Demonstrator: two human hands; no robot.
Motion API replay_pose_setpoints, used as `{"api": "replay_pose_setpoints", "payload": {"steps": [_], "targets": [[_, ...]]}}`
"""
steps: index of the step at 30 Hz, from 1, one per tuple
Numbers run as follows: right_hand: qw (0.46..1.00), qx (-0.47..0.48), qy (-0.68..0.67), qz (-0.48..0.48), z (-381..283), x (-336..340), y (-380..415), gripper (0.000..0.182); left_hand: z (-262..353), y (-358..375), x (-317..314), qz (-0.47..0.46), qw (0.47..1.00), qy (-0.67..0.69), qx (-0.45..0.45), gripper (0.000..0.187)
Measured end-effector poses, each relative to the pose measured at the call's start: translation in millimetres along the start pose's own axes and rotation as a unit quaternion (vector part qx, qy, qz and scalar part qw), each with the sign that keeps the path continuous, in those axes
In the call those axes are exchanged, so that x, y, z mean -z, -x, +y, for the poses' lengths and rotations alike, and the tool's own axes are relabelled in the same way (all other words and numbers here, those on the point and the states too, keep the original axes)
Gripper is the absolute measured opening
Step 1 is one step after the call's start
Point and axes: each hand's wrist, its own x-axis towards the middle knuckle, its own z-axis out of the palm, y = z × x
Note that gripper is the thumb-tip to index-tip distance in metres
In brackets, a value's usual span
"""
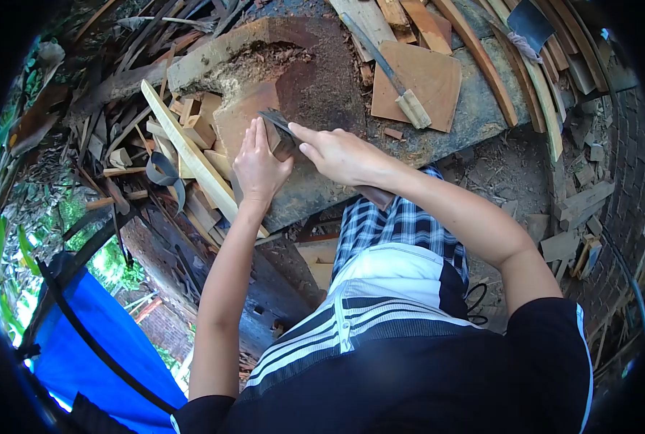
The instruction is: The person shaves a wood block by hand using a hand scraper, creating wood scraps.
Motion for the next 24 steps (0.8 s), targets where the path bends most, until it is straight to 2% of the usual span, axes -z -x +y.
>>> {"api": "replay_pose_setpoints", "payload": {"steps": [3, 5, 6, 9, 10, 13, 15, 17, 19, 21, 22, 24], "targets": [[1.000, 0.027, 0.004, 0.016, 7, -3, -12, 0.049, 0, 2, 1, -0.004, 1.000, -0.004, 0.000, 0.086], [1.000, -0.006, -0.003, -0.005, 6, -1, -24, 0.048, -2, -1, 3, -0.003, 1.000, -0.014, -0.003, 0.086], [1.000, 0.017, 0.010, 0.018, 11, -6, -23, 0.048, -3, -1, 3, -0.003, 1.000, -0.009, -0.004, 0.086], [0.999, -0.024, 0.007, -0.041, -11, 8, 22, 0.049, -1, -1, 3, -0.013, 1.000, -0.005, -0.004, 0.087], [1.000, 0.019, 0.004, 0.004, -6, 0, 33, 0.049, -2, 0, 4, -0.016, 1.000, -0.011, -0.004, 0.087], [1.000, -0.016, -0.012, -0.023, -14, 8, 34, 0.050, -3, 0, 2, -0.015, 1.000, -0.009, 0.000, 0.087], [0.999, 0.020, -0.025, 0.009, 3, -6, 19, 0.050, -1, 1, 2, -0.011, 1.000, -0.004, 0.001, 0.087], [0.999, -0.005, -0.027, 0.022, 9, -12, 15, 0.050, -3, -1, 2, -0.009, 1.000, 0.000, -0.003, 0.087], [0.999, -0.030, -0.028, -0.011, 0, -7, 36, 0.050, -4, 7, 1, 0.001, 0.999, -0.015, -0.040, 0.088], [0.998, 0.029, -0.031, 0.044, 5, -16, 44, 0.050, -8, 11, -1, 0.003, 0.998, -0.015, -0.065, 0.089], [0.999, -0.022, -0.042, -0.005, -3, -5, 43, 0.050, -8, 11, -2, 0.002, 0.998, -0.017, -0.065, 0.090], [0.998, -0.027, -0.049, 0.004, 1, -10, 31, 0.050, -8, 9, 0, -0.002, 0.998, -0.018, -0.065, 0.090]]}}
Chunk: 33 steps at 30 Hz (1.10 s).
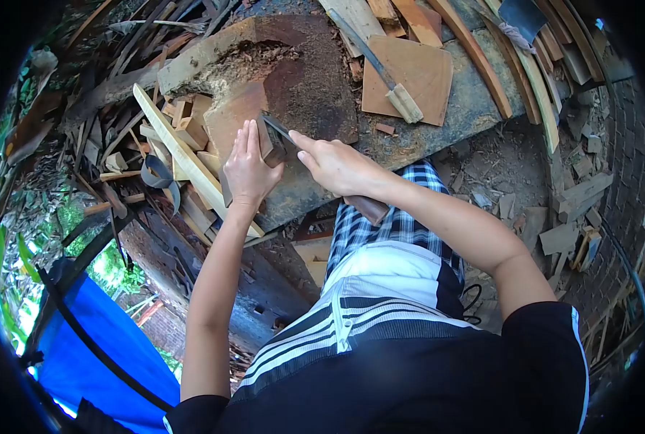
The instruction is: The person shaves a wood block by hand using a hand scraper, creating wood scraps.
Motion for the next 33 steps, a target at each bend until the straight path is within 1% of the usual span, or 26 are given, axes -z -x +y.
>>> {"api": "replay_pose_setpoints", "payload": {"steps": [2, 4, 5, 7, 10, 11, 14, 15, 17, 18, 21, 22, 23, 25, 27, 30, 31, 33], "targets": [[1.000, -0.003, -0.013, 0.015, 2, -3, -3, 0.050, -1, -3, 1, 0.007, 1.000, 0.002, -0.003, 0.090], [0.999, -0.030, 0.017, -0.007, -9, -4, 14, 0.051, 0, -4, 0, 0.005, 1.000, 0.010, -0.008, 0.090], [0.999, 0.031, 0.012, 0.024, -2, -12, 20, 0.051, 0, -5, -1, 0.007, 1.000, 0.008, -0.005, 0.090], [1.000, -0.019, 0.004, -0.012, -14, -2, 19, 0.051, 1, 2, 1, 0.004, 1.000, 0.009, 0.001, 0.090], [1.000, -0.027, 0.010, 0.012, -7, -5, -4, 0.050, 2, -3, 4, 0.006, 1.000, -0.003, 0.001, 0.085], [0.999, -0.024, 0.012, 0.017, -4, -7, -4, 0.050, 2, -4, 3, 0.009, 1.000, -0.003, -0.003, 0.085], [0.997, 0.038, 0.048, 0.053, 4, -23, 16, 0.050, 2, -2, 1, -0.001, 1.000, 0.003, 0.000, 0.087], [0.997, 0.035, 0.048, 0.051, 1, -21, 15, 0.050, 1, -1, 1, -0.003, 1.000, 0.004, 0.007, 0.089], [1.000, -0.018, 0.007, 0.006, -10, -5, 0, 0.050, 0, 1, -1, -0.003, 1.000, 0.003, 0.005, 0.089], [1.000, -0.013, 0.019, 0.019, -9, -6, -12, 0.051, 0, -1, 1, -0.003, 1.000, 0.000, 0.002, 0.089], [0.998, 0.005, 0.051, 0.041, -1, -16, -12, 0.051, 1, -2, 2, -0.005, 1.000, 0.003, 0.004, 0.089], [0.995, 0.049, 0.057, 0.072, 2, -22, -5, 0.050, 1, -1, -1, 0.003, 1.000, 0.006, 0.004, 0.088], [0.995, 0.043, 0.054, 0.067, 7, -24, -2, 0.050, -1, 1, -3, -0.005, 1.000, 0.008, 0.007, 0.088], [1.000, 0.017, -0.004, 0.020, -7, -8, 2, 0.051, 0, -1, 0, 0.023, 1.000, -0.001, -0.014, 0.084], [0.999, 0.028, 0.014, 0.028, -4, -9, -9, 0.051, -1, -1, 2, 0.030, 0.999, -0.003, -0.021, 0.084], [0.999, 0.003, 0.018, 0.038, -5, -14, -5, 0.051, 3, -2, 4, -0.010, 1.000, 0.012, 0.009, 0.087], [0.997, 0.034, 0.026, 0.067, -5, -21, 3, 0.051, 3, -3, 3, -0.014, 1.000, 0.013, 0.007, 0.087], [0.999, 0.012, 0.004, 0.040, -7, -18, 11, 0.051, 1, 0, 1, -0.007, 1.000, -0.008, 0.006, 0.089]]}}
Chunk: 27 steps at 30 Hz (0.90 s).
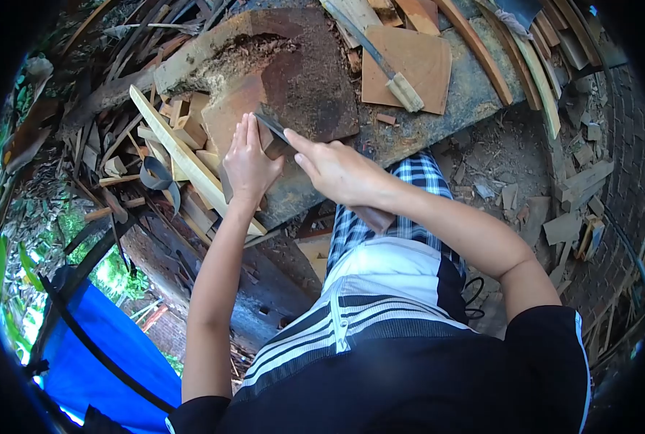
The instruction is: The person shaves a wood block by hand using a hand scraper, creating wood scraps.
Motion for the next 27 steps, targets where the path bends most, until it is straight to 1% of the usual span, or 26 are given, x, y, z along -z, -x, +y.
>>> {"api": "replay_pose_setpoints", "payload": {"steps": [1, 3, 4, 5, 6, 7, 8, 10, 11, 12, 14, 16, 18, 19, 20, 22, 23, 26, 27], "targets": [[1.000, -0.001, 0.001, 0.000, 0, 3, -6, 0.051, 1, -1, 0, 0.000, 1.000, 0.008, 0.002, 0.090], [0.996, -0.068, -0.027, -0.045, -3, 13, -26, 0.051, 1, 1, -1, 0.008, 1.000, 0.015, -0.003, 0.090], [0.997, -0.063, -0.027, -0.040, 1, 9, -28, 0.051, 0, -2, 1, 0.010, 1.000, 0.021, -0.008, 0.089], [1.000, -0.016, 0.005, -0.003, 12, -2, -30, 0.051, -1, -5, 1, 0.012, 1.000, 0.019, -0.012, 0.089], [0.999, 0.026, 0.036, 0.030, 10, -5, -24, 0.051, -1, -4, 1, 0.015, 1.000, 0.018, -0.012, 0.089], [0.997, 0.050, 0.041, 0.035, 11, -5, -12, 0.051, 0, 0, -1, 0.016, 1.000, 0.018, -0.010, 0.089], [0.998, 0.045, 0.039, 0.029, 12, -4, -11, 0.051, -1, 3, -3, 0.010, 1.000, 0.020, -0.006, 0.089], [0.999, -0.016, -0.027, -0.034, 0, 12, -17, 0.051, 0, 0, -1, 0.008, 1.000, 0.008, -0.005, 0.090], [0.994, -0.081, -0.032, -0.064, -7, 18, -26, 0.050, -2, 0, 0, 0.005, 1.000, -0.001, -0.010, 0.089], [0.995, -0.075, -0.031, -0.062, 0, 13, -31, 0.050, -2, -1, 2, 0.009, 1.000, -0.004, -0.010, 0.089], [0.999, 0.032, 0.022, 0.031, 26, -8, -39, 0.051, 1, -1, 1, 0.000, 1.000, 0.006, -0.001, 0.087], [0.999, 0.013, 0.035, 0.006, 7, 5, -15, 0.051, 0, -2, -1, 0.011, 1.000, 0.006, -0.009, 0.086], [1.000, -0.001, -0.005, -0.020, -1, 9, -6, 0.051, -1, 3, -1, 0.022, 1.000, 0.005, -0.014, 0.085], [0.999, 0.045, 0.002, 0.015, 10, 3, -17, 0.051, 0, 2, -1, 0.021, 1.000, 0.005, -0.015, 0.084], [0.999, 0.050, 0.006, 0.018, 13, 5, -25, 0.051, 1, -1, 1, 0.021, 1.000, 0.003, -0.016, 0.083], [0.998, -0.051, -0.004, -0.046, 5, 12, -34, 0.051, 0, -2, 1, 0.019, 1.000, 0.003, -0.012, 0.086], [1.000, -0.022, 0.010, -0.020, 10, 5, -32, 0.052, -1, -2, -1, 0.009, 1.000, 0.008, -0.007, 0.088], [0.999, -0.008, 0.019, -0.032, 1, 5, 6, 0.052, -3, 1, -3, 0.014, 1.000, 0.010, -0.009, 0.089], [1.000, 0.005, 0.011, -0.021, 3, 3, 11, 0.052, -4, 2, -4, 0.011, 1.000, 0.011, -0.008, 0.089]]}}
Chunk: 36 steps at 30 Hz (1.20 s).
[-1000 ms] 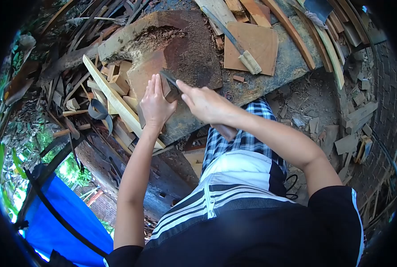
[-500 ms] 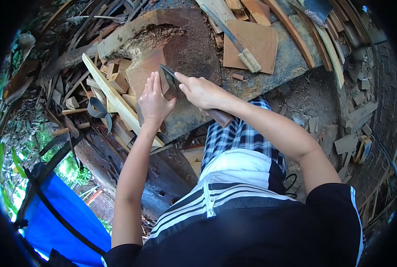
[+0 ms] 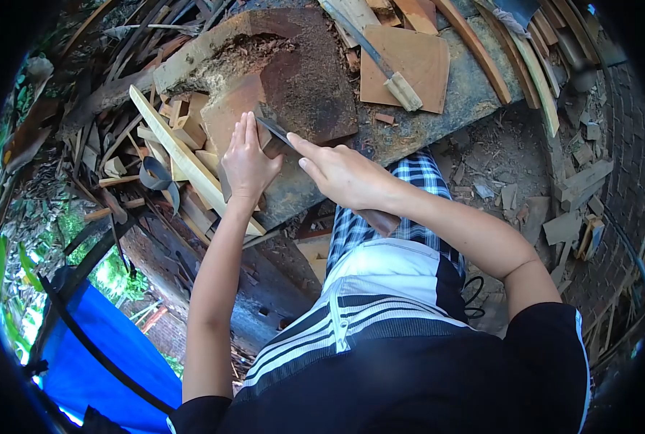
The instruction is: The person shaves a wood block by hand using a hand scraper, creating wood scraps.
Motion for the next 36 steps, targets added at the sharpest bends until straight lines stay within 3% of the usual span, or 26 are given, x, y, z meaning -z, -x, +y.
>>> {"api": "replay_pose_setpoints", "payload": {"steps": [7, 9, 10, 14, 18, 25, 31, 33, 36], "targets": [[0.997, -0.060, -0.036, -0.031, -11, 8, -14, 0.052, 1, -7, 5, -0.011, 1.000, 0.002, 0.001, 0.088], [1.000, -0.004, -0.028, 0.001, -2, 0, 1, 0.052, 3, -4, 4, -0.022, 1.000, 0.002, 0.014, 0.087], [0.996, 0.073, -0.019, 0.058, 4, -7, -2, 0.051, 2, -4, 4, -0.024, 1.000, 0.001, 0.014, 0.086], [0.998, -0.014, -0.063, -0.019, -8, 12, -28, 0.049, 0, -4, 3, -0.004, 1.000, 0.006, 0.003, 0.085], [0.999, 0.034, -0.002, 0.016, -7, 1, -8, 0.051, 2, -7, 6, -0.015, 1.000, 0.017, 0.008, 0.084], [0.999, -0.037, -0.010, -0.012, -5, 4, -8, 0.052, 0, -6, 8, -0.024, 1.000, 0.011, 0.007, 0.084], [1.000, -0.007, 0.016, -0.014, -4, 6, -1, 0.051, 1, -5, 8, -0.009, 1.000, 0.014, -0.011, 0.086], [1.000, -0.015, -0.010, -0.017, -9, 11, -13, 0.051, 2, -12, 10, -0.047, 0.998, 0.021, 0.041, 0.087], [1.000, 0.010, 0.015, 0.020, -3, 7, -28, 0.051, 1, -13, 9, -0.007, 1.000, 0.012, 0.010, 0.087]]}}
